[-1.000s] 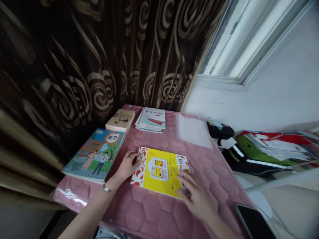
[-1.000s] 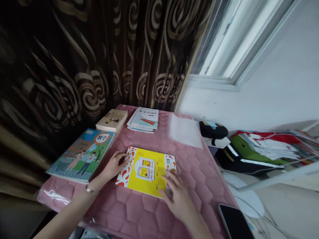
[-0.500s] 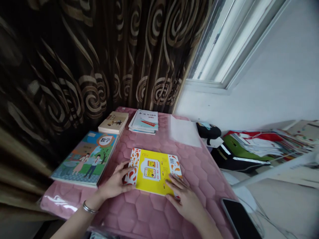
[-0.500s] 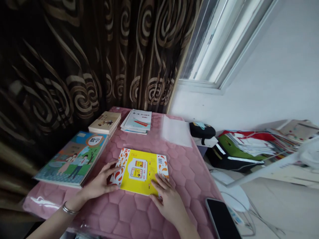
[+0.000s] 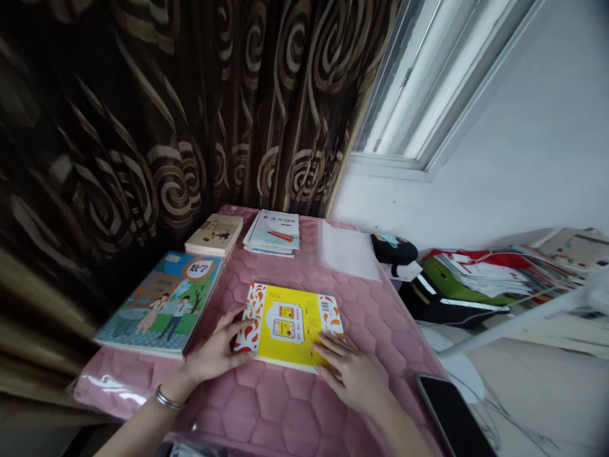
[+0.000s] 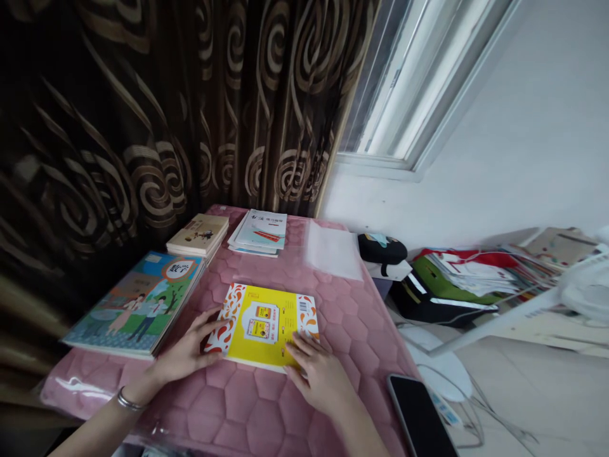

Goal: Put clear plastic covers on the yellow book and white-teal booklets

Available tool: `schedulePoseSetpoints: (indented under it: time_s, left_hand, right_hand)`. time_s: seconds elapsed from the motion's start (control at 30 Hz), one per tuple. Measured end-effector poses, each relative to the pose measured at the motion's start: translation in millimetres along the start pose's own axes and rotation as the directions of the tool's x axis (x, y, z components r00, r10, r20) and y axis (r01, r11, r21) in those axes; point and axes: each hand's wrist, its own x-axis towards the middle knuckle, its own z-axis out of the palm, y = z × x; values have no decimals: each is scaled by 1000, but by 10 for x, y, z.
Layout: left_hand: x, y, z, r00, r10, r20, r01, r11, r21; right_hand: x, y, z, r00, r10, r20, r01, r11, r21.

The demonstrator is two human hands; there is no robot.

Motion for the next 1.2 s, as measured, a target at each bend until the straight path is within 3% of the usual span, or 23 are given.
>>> schedulePoseSetpoints:
  time_s: [0.17,0.4,0.53,0.7,0.77,0.87,1.03,1.2]
  left_hand:
    - [1,-18,11,998,46,-48,-45,999,18]
    - [117,-86,58,972,70,-222,-84,995,-56]
    - [303,-53,92,945,36,-325,-86,986,-141]
    - [620,7,169,881,-220,-419,144,968,-206]
    - [755,18,186,855,-280,-437,206,956,-210]
    - [923,22,190,848,-313,-427,252,948,-194]
    - [1050,-46,177,857,-414,-307,357,906,-226]
    - [1296,-196,81,769,-562,-305,431,807,-403]
  right_hand:
    - [31,-30,-93,1000,-9,24,9,1000,-7]
    - [132,47,-168,999,23,26,-24,999,49]
    - [281,91,-336,994,62,-91,-69,995,-73]
    - [603,-117,-515,917,42,-396,-124,975,-184]
    - [777,-278,-455,890,-12,-455,-79,981,-179]
    - [1055,-484,-204,910,-83,-407,9,983,-182]
    - [1325,-540,289,947,-19,-319,-30,989,-146]
    - [1301,-477,461,935,-15,-353,-43,987,-154]
